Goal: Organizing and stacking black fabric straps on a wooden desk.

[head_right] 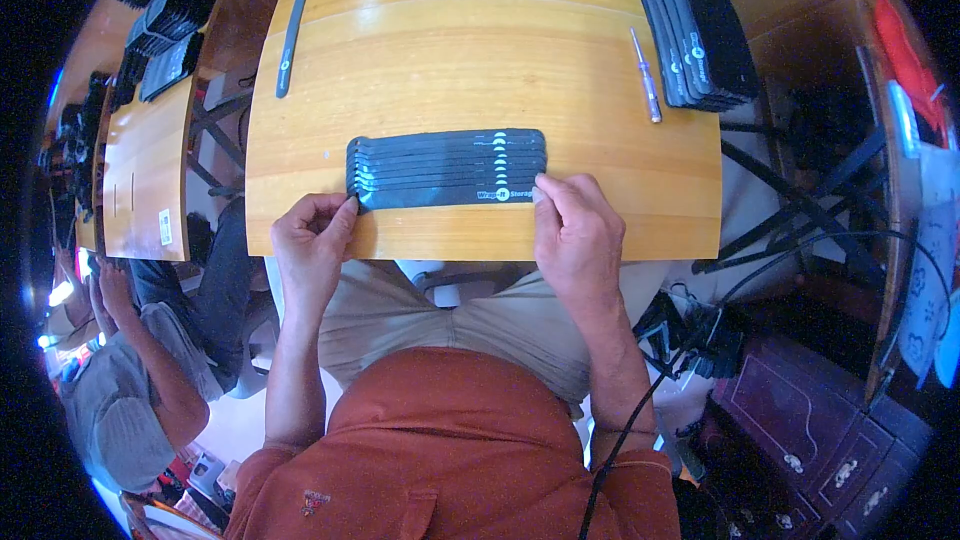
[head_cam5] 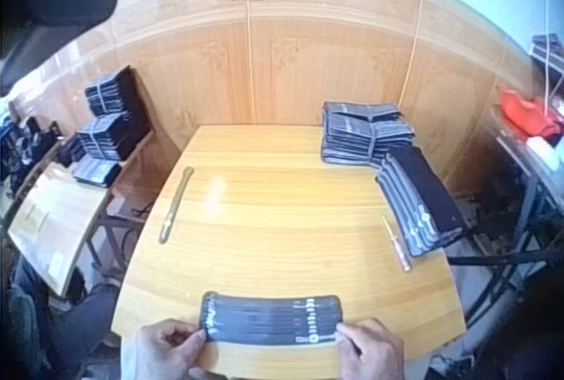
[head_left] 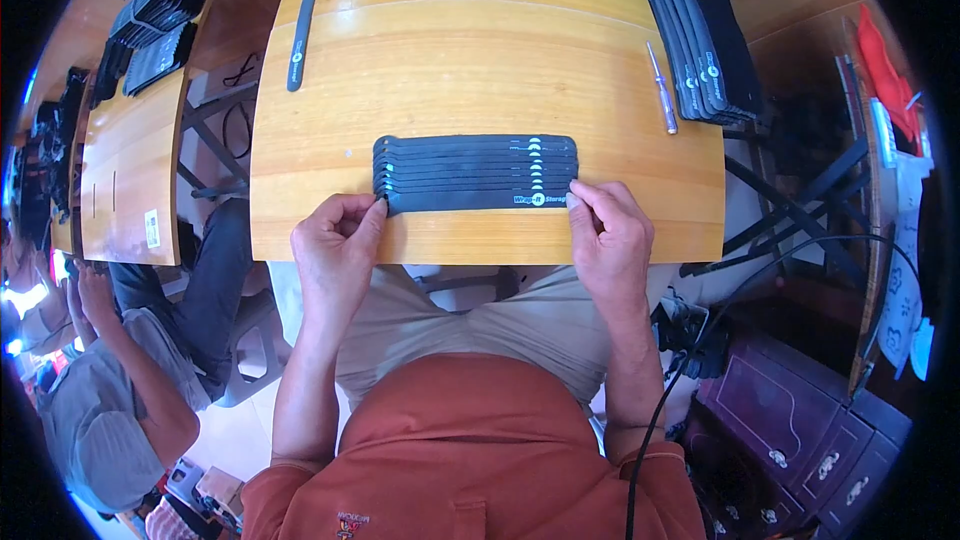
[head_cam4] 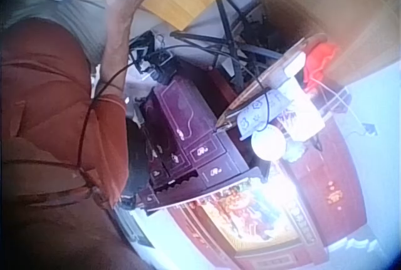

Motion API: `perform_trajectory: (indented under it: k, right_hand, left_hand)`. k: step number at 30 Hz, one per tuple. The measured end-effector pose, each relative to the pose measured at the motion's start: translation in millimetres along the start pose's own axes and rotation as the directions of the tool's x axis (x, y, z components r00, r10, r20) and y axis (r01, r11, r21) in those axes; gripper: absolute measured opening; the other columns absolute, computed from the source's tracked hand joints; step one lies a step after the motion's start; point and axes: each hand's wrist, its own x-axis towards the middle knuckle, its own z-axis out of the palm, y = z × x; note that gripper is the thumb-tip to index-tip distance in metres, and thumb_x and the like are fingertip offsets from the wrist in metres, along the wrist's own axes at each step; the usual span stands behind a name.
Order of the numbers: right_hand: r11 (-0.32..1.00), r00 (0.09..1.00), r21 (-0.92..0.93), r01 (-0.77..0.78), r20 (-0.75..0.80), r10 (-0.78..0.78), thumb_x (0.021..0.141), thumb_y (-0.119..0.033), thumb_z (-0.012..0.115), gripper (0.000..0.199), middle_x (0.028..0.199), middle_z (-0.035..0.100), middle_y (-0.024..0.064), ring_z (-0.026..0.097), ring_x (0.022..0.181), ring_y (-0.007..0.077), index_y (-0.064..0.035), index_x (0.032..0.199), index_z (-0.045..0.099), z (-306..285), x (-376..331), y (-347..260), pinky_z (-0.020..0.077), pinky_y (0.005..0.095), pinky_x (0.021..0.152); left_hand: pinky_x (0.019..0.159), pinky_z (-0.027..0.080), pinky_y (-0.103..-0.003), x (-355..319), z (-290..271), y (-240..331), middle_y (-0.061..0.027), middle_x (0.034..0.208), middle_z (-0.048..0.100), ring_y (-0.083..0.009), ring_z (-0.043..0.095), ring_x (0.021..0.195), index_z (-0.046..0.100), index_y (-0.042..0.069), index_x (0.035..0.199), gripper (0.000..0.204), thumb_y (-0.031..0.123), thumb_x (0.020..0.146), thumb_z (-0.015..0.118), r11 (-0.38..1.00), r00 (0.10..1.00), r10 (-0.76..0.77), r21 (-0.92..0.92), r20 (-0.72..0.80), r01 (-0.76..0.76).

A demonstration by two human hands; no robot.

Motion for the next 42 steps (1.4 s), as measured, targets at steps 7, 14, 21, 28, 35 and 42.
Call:
perform_trajectory:
  k: [7, 14, 21, 28, 35, 42]
  right_hand:
    - [1.000, 1.000, 0.013, -0.027, -0.009, 0.027, 0.092, -0.002, 0.073, 0.012, 0.092, 0.070, 0.0169, 0.071, 0.084, 0.0352, 0.0021, 0.103, 0.075, 1, -1, -2, 0.0567, 0.0421, 0.076]
    - [0.999, 1.000, 0.018, -0.027, -0.004, 0.027, 0.092, -0.003, 0.073, 0.012, 0.093, 0.070, 0.0171, 0.071, 0.083, 0.0354, 0.0024, 0.103, 0.075, 0, -1, -3, 0.0567, 0.0419, 0.076]
    - [1.000, 1.000, 0.006, -0.009, -0.004, 0.009, 0.092, -0.002, 0.073, 0.012, 0.093, 0.070, 0.0171, 0.071, 0.083, 0.0350, 0.0025, 0.103, 0.075, 0, 0, -4, 0.0567, 0.0419, 0.075]
    - [1.000, 1.000, 0.003, -0.014, -0.004, 0.014, 0.091, 0.000, 0.073, 0.013, 0.092, 0.070, 0.0173, 0.071, 0.084, 0.0346, 0.0030, 0.103, 0.075, -1, -1, -2, 0.0565, 0.0415, 0.076]
    - [0.999, 0.999, 0.035, -0.033, 0.003, 0.033, 0.092, -0.001, 0.072, 0.014, 0.093, 0.070, 0.0179, 0.071, 0.084, 0.0352, 0.0029, 0.104, 0.075, 0, -1, 1, 0.0568, 0.0411, 0.077]
    - [0.996, 0.999, 0.083, -0.031, 0.023, 0.029, 0.092, -0.001, 0.072, 0.015, 0.094, 0.071, 0.0185, 0.071, 0.083, 0.0354, 0.0034, 0.105, 0.075, -5, 1, 0, 0.0564, 0.0404, 0.076]
  left_hand:
    - [0.060, 0.048, -0.023, 0, 2, -1, -0.0029, 0.076, 0.072, -0.0043, 0.058, 0.065, 0.075, -0.005, 0.099, 0.011, 0.005, 0.094, 0.077, 1.000, 1.000, 0.022, -0.006, -0.007, -0.022]
    - [0.052, 0.043, -0.020, 1, 2, -6, -0.0001, 0.078, 0.069, -0.0023, 0.056, 0.063, 0.074, -0.003, 0.098, 0.009, 0.006, 0.097, 0.076, 0.998, 0.998, 0.067, 0.014, -0.003, -0.067]
    - [0.054, 0.045, -0.020, 1, 3, -7, -0.0002, 0.081, 0.069, -0.0023, 0.056, 0.064, 0.072, -0.002, 0.098, 0.009, 0.004, 0.095, 0.078, 0.995, 0.995, 0.096, 0.037, -0.021, -0.095]
    - [0.058, 0.051, -0.028, -3, 5, 0, -0.0084, 0.075, 0.071, -0.0100, 0.062, 0.060, 0.070, -0.003, 0.094, 0.014, 0.005, 0.090, 0.081, 0.973, 0.981, 0.182, 0.158, -0.073, -0.169]
    - [0.058, 0.053, -0.036, -13, 10, -12, -0.0108, 0.089, 0.070, -0.0238, 0.066, 0.062, 0.070, 0.001, 0.096, 0.013, 0.004, 0.089, 0.080, 0.803, 0.850, 0.521, 0.381, -0.076, -0.459]
    - [0.089, 0.057, -0.044, -27, 40, 10, -0.0131, 0.117, 0.070, -0.0323, 0.068, 0.109, 0.072, 0.001, 0.113, 0.031, 0.008, 0.084, 0.081, 0.376, 0.506, 0.837, 0.452, 0.210, -0.809]
